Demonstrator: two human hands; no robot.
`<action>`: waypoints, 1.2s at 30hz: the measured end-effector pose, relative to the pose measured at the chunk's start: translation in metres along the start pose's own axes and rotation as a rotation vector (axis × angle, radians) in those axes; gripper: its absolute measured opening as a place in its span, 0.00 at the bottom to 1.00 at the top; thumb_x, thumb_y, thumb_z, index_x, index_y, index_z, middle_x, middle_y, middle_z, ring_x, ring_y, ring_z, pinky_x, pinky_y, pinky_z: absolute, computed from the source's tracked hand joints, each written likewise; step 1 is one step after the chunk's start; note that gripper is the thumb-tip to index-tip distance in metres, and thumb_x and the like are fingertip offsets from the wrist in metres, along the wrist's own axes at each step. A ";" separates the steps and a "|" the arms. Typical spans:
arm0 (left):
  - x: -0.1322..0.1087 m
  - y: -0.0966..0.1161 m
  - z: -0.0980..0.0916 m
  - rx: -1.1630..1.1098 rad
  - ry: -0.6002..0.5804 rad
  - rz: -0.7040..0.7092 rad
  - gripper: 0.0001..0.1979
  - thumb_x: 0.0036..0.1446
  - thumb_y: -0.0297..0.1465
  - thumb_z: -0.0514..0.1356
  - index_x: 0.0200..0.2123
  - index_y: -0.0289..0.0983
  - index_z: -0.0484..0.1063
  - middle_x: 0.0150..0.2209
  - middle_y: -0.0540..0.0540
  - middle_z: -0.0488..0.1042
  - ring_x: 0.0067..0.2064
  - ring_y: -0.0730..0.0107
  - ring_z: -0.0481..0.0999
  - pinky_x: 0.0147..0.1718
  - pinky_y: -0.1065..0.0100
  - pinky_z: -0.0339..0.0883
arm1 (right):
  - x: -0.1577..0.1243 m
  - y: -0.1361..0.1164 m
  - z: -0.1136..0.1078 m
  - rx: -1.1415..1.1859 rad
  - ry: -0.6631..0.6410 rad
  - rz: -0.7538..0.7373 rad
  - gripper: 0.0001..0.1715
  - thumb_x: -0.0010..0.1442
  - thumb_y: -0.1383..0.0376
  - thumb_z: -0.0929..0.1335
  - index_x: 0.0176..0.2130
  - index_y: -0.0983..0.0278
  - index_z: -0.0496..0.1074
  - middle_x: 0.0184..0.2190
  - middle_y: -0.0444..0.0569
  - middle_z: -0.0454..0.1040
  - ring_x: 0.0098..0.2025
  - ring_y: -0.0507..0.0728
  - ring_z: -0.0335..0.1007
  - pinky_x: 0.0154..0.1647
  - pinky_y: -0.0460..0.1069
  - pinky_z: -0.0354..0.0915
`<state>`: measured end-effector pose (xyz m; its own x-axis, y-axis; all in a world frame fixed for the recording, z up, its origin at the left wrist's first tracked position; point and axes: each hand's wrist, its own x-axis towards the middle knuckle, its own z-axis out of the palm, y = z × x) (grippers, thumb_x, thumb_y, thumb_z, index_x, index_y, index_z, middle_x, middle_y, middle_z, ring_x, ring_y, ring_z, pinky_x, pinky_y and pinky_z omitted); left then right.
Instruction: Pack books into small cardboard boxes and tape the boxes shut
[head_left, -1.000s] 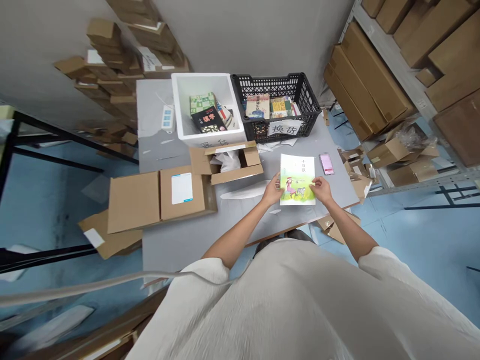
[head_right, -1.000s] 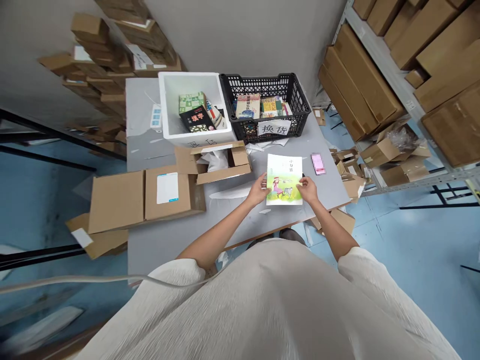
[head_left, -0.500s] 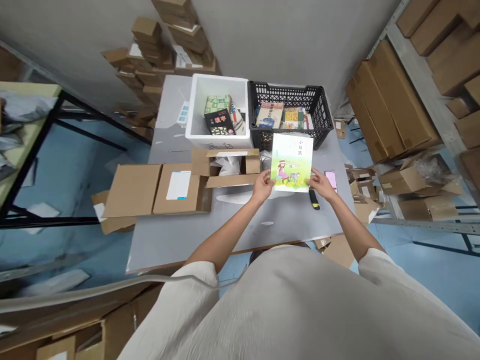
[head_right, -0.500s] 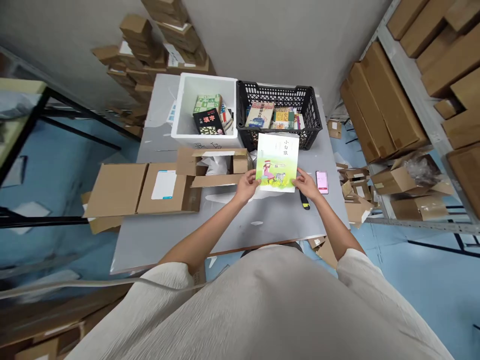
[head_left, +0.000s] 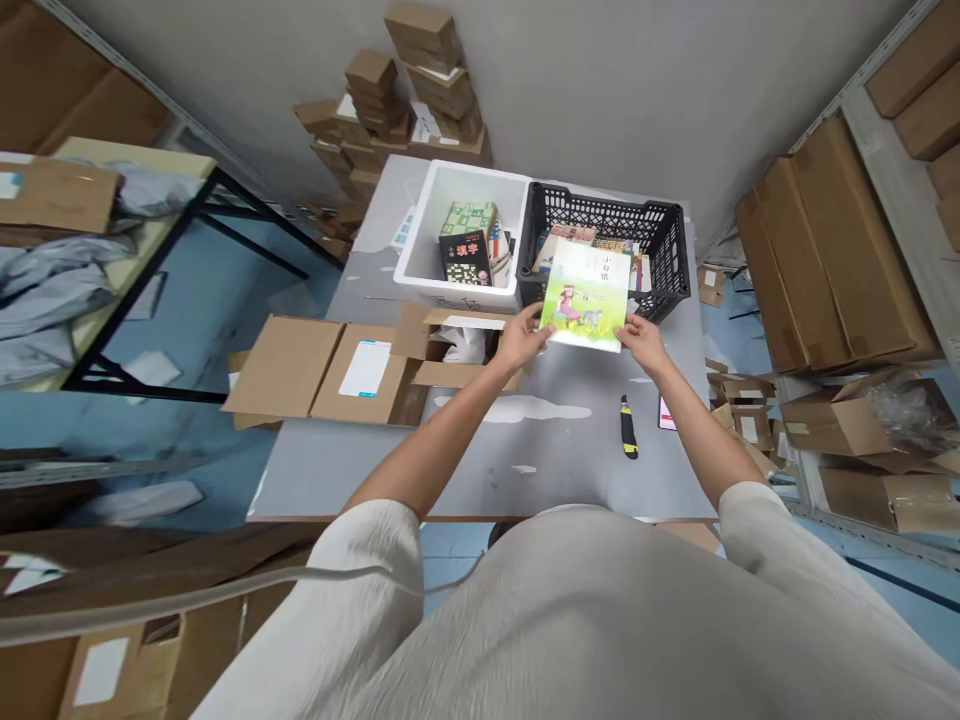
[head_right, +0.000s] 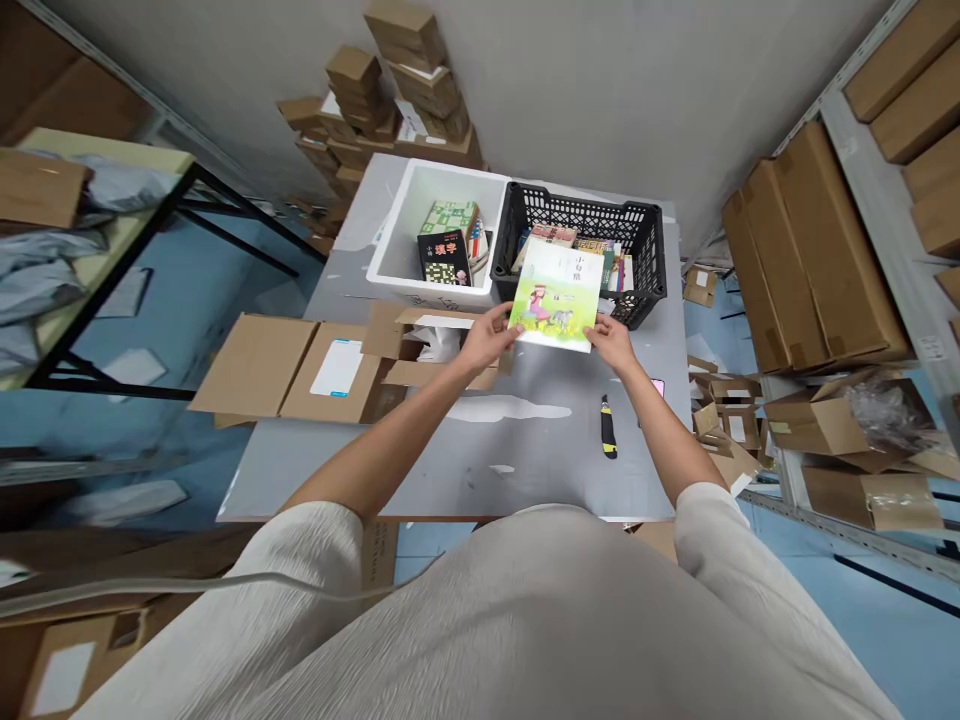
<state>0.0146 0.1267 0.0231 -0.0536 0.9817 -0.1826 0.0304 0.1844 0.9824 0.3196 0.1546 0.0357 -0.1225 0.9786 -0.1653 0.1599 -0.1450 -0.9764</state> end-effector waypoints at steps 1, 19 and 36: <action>0.013 0.008 0.000 0.009 0.050 0.006 0.37 0.57 0.35 0.77 0.69 0.39 0.77 0.43 0.45 0.85 0.30 0.69 0.82 0.34 0.64 0.80 | 0.017 -0.003 0.002 0.004 0.058 -0.037 0.43 0.52 0.41 0.83 0.58 0.62 0.83 0.43 0.53 0.88 0.50 0.67 0.84 0.54 0.63 0.82; -0.004 -0.010 -0.048 0.227 0.149 0.030 0.17 0.62 0.31 0.67 0.54 0.40 0.82 0.55 0.41 0.85 0.52 0.54 0.85 0.61 0.51 0.79 | 0.014 0.018 0.068 -0.192 0.069 -0.015 0.23 0.59 0.51 0.75 0.49 0.61 0.86 0.43 0.51 0.88 0.46 0.63 0.83 0.57 0.63 0.81; -0.101 -0.043 -0.203 0.537 0.417 -0.067 0.35 0.56 0.27 0.67 0.68 0.42 0.70 0.77 0.33 0.63 0.80 0.35 0.61 0.80 0.35 0.56 | -0.053 0.030 0.189 -0.267 -0.207 0.158 0.64 0.51 0.63 0.78 0.81 0.56 0.61 0.77 0.65 0.67 0.70 0.72 0.75 0.72 0.71 0.73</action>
<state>-0.1835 0.0099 0.0076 -0.4495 0.8870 -0.1063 0.4988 0.3479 0.7938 0.1456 0.0706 -0.0107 -0.2668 0.8932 -0.3621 0.4389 -0.2219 -0.8707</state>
